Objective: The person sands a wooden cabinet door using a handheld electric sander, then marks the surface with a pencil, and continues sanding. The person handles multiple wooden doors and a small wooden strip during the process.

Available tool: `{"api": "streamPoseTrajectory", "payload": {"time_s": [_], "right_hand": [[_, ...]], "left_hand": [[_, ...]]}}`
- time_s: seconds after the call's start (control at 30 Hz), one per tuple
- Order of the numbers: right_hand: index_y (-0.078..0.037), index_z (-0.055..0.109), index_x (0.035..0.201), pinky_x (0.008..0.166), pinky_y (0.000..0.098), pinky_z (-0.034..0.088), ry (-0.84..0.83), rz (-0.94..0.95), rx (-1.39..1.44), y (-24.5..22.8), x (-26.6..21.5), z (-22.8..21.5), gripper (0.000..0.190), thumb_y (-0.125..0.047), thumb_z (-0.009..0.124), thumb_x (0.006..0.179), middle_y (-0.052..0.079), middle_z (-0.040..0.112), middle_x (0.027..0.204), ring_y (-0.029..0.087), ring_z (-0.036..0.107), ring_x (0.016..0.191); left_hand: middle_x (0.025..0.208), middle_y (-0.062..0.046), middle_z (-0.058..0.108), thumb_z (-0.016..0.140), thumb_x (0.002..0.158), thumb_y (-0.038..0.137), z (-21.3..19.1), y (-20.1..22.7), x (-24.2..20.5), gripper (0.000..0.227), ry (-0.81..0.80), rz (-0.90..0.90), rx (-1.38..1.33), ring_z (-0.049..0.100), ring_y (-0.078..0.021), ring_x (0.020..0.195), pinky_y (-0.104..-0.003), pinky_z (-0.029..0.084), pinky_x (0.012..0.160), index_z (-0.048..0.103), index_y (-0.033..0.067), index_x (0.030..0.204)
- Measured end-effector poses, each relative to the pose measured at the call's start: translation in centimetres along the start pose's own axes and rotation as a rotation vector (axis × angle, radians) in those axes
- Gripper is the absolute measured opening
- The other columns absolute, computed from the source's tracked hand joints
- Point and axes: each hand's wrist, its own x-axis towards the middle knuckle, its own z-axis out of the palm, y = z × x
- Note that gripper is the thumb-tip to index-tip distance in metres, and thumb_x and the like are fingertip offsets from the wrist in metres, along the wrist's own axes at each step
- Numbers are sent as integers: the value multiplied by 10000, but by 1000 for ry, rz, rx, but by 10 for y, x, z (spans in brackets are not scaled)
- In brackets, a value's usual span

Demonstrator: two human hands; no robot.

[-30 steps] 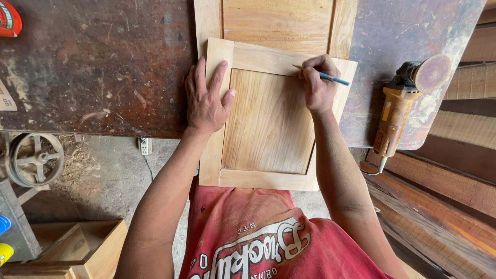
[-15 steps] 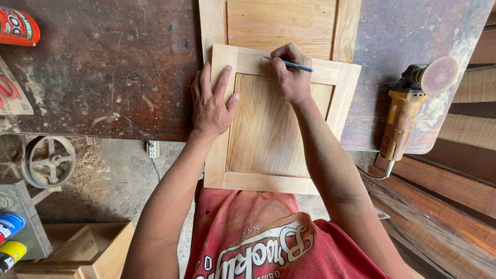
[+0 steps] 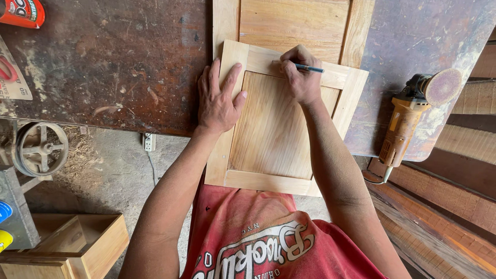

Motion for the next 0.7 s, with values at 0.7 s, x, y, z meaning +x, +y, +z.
{"api": "streamPoseTrajectory", "payload": {"time_s": [0.7], "right_hand": [[-1,596,912,667,257,476,8,-19,108,5,-1,-8,85,40,530,947,54,626,810,98,556,734]], "left_hand": [[1625,-258,214,690,998,381,1,0,-1,708,-22,-8,8,312,-527,1438,-648,259,1208,363,253,1613]]}}
